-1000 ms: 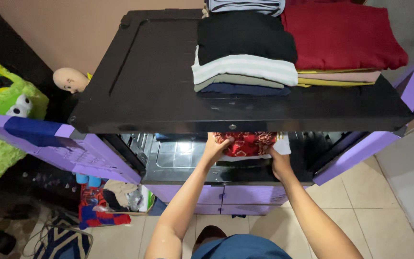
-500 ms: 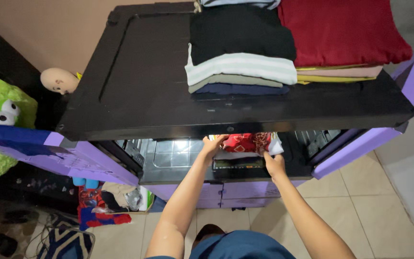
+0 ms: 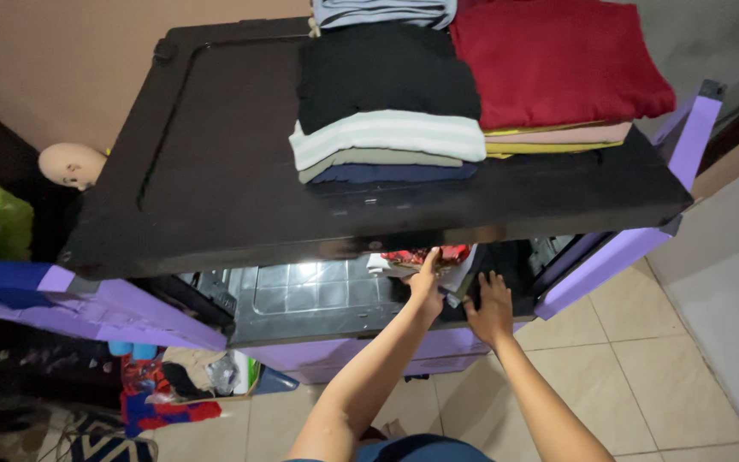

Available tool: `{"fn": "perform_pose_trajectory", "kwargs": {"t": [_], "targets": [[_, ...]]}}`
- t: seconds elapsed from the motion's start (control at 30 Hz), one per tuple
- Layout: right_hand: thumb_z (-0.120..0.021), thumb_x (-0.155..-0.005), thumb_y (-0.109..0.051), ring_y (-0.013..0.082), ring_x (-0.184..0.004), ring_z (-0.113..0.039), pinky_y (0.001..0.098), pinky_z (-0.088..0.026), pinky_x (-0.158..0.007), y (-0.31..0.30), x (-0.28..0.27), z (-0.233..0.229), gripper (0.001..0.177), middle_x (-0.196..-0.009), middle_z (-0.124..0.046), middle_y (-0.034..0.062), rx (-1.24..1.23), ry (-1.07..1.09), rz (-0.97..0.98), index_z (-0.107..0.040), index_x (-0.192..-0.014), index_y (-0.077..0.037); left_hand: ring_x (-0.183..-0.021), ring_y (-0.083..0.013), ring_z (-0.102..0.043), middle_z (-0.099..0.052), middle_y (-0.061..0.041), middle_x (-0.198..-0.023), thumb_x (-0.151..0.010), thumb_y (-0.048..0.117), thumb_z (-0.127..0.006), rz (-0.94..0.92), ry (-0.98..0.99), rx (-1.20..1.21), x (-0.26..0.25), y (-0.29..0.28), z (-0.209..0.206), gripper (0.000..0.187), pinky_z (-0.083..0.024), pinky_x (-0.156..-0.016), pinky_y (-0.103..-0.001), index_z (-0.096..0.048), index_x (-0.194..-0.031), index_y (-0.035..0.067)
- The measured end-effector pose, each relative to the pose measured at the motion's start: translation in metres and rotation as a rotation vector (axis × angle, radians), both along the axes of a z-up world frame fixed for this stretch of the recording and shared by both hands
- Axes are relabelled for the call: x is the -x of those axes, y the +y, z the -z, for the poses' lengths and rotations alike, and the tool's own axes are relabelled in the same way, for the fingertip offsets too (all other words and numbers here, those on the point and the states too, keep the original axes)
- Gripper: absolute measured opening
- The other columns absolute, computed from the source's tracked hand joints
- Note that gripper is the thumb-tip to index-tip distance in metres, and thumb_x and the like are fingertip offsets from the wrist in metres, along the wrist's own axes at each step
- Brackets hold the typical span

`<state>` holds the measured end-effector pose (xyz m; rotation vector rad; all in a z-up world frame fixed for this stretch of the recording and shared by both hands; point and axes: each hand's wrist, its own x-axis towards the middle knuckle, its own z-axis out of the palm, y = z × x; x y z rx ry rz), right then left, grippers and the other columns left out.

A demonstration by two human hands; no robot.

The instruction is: The person wipes the interior of a purple plastic cabinet with a blue cloth, then places folded clothes into the cabinet. The person closes the cabinet doors and wipes the exterior surfaces.

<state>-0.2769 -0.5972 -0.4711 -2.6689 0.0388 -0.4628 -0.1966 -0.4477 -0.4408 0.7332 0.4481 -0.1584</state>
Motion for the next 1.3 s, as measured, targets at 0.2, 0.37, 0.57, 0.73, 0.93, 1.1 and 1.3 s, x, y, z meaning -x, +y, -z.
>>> {"fn": "perform_pose_trajectory", "kwargs": {"t": [0.2, 0.37, 0.57, 0.73, 0.93, 1.1, 1.3], "targets": [[-0.062, -0.086, -0.047, 0.0464, -0.146, -0.028, 0.0584, -0.019, -0.116, -0.003, 0.004, -0.005, 0.080, -0.154, -0.035, 0.0327, 0.240, -0.006, -0.064, -0.043, -0.144, 0.005, -0.118, -0.0280, -0.057, -0.059, -0.011, -0.133, -0.095, 0.032, -0.060, 0.075, 0.136, 0.106, -0.048, -0.048, 0.007, 0.046, -0.046, -0.091, -0.050, -0.053, -0.136, 0.012], [-0.067, -0.082, -0.040, 0.0428, -0.146, -0.034, 0.0584, -0.026, -0.119, 0.012, 0.012, -0.030, 0.077, -0.153, -0.041, 0.0292, 0.229, -0.051, -0.010, -0.046, -0.144, 0.001, -0.125, -0.0280, -0.053, -0.054, -0.011, -0.141, -0.098, 0.033, -0.055, 0.099, -0.025, 0.168, -0.090, -0.087, 0.015, 0.049, -0.044, -0.098, -0.048, -0.049, -0.143, 0.015], [-0.071, -0.077, -0.036, 0.0432, -0.143, -0.036, 0.0596, -0.029, -0.115, 0.014, 0.018, -0.056, 0.075, -0.150, -0.043, 0.0297, 0.179, -0.089, -0.023, -0.050, -0.139, 0.002, -0.129, -0.0312, -0.049, -0.049, -0.014, -0.144, -0.097, 0.038, -0.059, 0.005, -0.059, 0.145, -0.164, -0.100, 0.012, 0.057, -0.043, -0.100, -0.050, -0.047, -0.146, 0.014], [-0.067, -0.081, -0.037, 0.0421, -0.144, -0.033, 0.0584, -0.024, -0.117, 0.012, 0.014, -0.061, 0.075, -0.151, -0.040, 0.0302, 0.166, -0.028, -0.018, -0.048, -0.143, 0.000, -0.132, -0.0338, -0.046, -0.046, -0.017, -0.146, -0.095, 0.041, -0.061, -0.025, -0.100, 0.113, -0.221, -0.080, 0.007, 0.064, -0.042, -0.102, -0.052, -0.044, -0.149, 0.013], [-0.065, -0.084, -0.037, 0.0409, -0.146, -0.031, 0.0571, -0.020, -0.118, 0.011, 0.012, -0.058, 0.073, -0.153, -0.039, 0.0303, 0.159, -0.006, -0.018, -0.048, -0.145, -0.001, -0.135, -0.0370, -0.043, -0.041, -0.020, -0.149, -0.093, 0.046, -0.065, -0.004, -0.091, 0.071, -0.223, -0.058, 0.012, 0.072, -0.041, -0.104, -0.054, -0.042, -0.152, 0.011], [-0.067, -0.081, -0.037, 0.0404, -0.146, -0.033, 0.0566, -0.023, -0.119, 0.010, 0.014, -0.055, 0.073, -0.152, -0.040, 0.0302, 0.147, -0.030, -0.028, -0.050, -0.143, -0.001, -0.138, -0.0396, -0.040, -0.037, -0.023, -0.152, -0.091, 0.050, -0.068, 0.035, -0.080, 0.044, -0.202, -0.045, 0.008, 0.080, -0.040, -0.106, -0.056, -0.039, -0.155, 0.010], [-0.061, -0.086, -0.045, 0.0376, -0.150, -0.023, 0.0558, -0.014, -0.121, 0.005, 0.011, -0.041, 0.078, -0.158, -0.031, 0.0267, 0.150, 0.131, -0.036, -0.040, -0.150, -0.006, -0.142, -0.0427, -0.036, -0.033, -0.027, -0.155, -0.089, 0.054, -0.071, 0.132, -0.070, -0.035, -0.180, -0.006, -0.008, 0.089, -0.038, -0.108, -0.058, -0.037, -0.158, 0.008]]}}
